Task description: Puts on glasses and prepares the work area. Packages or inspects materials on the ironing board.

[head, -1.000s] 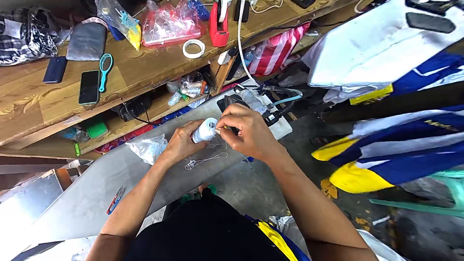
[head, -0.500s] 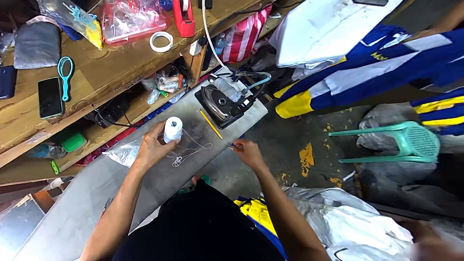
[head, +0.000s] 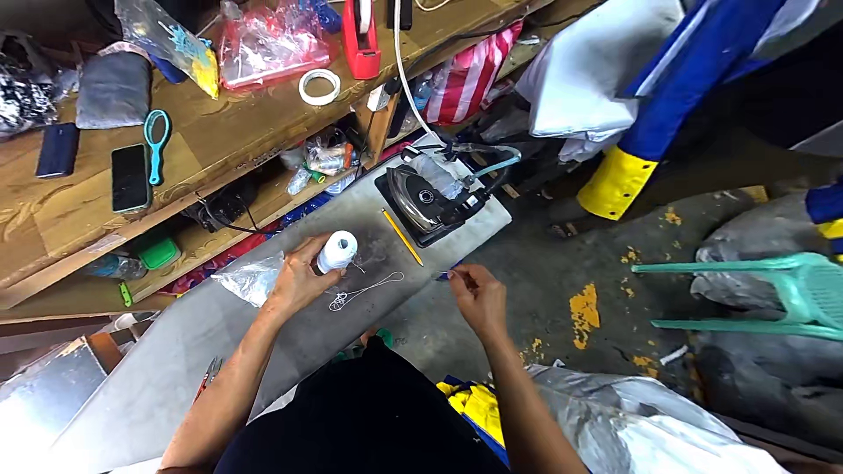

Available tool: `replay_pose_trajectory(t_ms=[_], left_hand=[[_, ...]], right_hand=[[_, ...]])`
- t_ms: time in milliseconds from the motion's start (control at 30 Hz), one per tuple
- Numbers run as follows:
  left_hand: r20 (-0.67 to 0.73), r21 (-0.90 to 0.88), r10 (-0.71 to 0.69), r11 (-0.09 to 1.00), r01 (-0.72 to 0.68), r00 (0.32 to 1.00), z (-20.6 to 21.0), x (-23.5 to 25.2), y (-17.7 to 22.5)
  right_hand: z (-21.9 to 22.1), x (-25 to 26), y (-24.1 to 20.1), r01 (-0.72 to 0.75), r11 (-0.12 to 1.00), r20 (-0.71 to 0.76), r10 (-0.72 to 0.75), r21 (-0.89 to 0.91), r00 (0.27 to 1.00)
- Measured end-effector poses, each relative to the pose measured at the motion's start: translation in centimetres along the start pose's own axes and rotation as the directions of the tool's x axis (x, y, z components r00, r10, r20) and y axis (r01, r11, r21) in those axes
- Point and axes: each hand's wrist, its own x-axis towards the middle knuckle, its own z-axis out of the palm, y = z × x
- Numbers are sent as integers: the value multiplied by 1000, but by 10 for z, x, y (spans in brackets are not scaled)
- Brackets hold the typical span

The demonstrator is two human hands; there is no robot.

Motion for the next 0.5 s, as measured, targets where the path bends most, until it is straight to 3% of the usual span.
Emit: replay_pose_trajectory(t_ms=[133, 233, 333, 500], left_hand=[[22, 7, 52, 999, -52, 998, -3, 0, 9], [34, -1, 86, 996, -86, 996, -7, -1, 17], [41, -38, 132, 991, -130, 990, -14, -3, 23], [20, -26, 152, 988, -152, 988, -23, -7, 32]], right_hand=[[-34, 41, -114, 339, 918, 84, -362, 205, 929], [-37, 67, -181, 604, 764, 156, -641, 227, 752], [-33, 82, -210, 719, 669, 241, -742, 188, 626], [-26, 93, -230, 772, 604, 329, -783, 197, 528]])
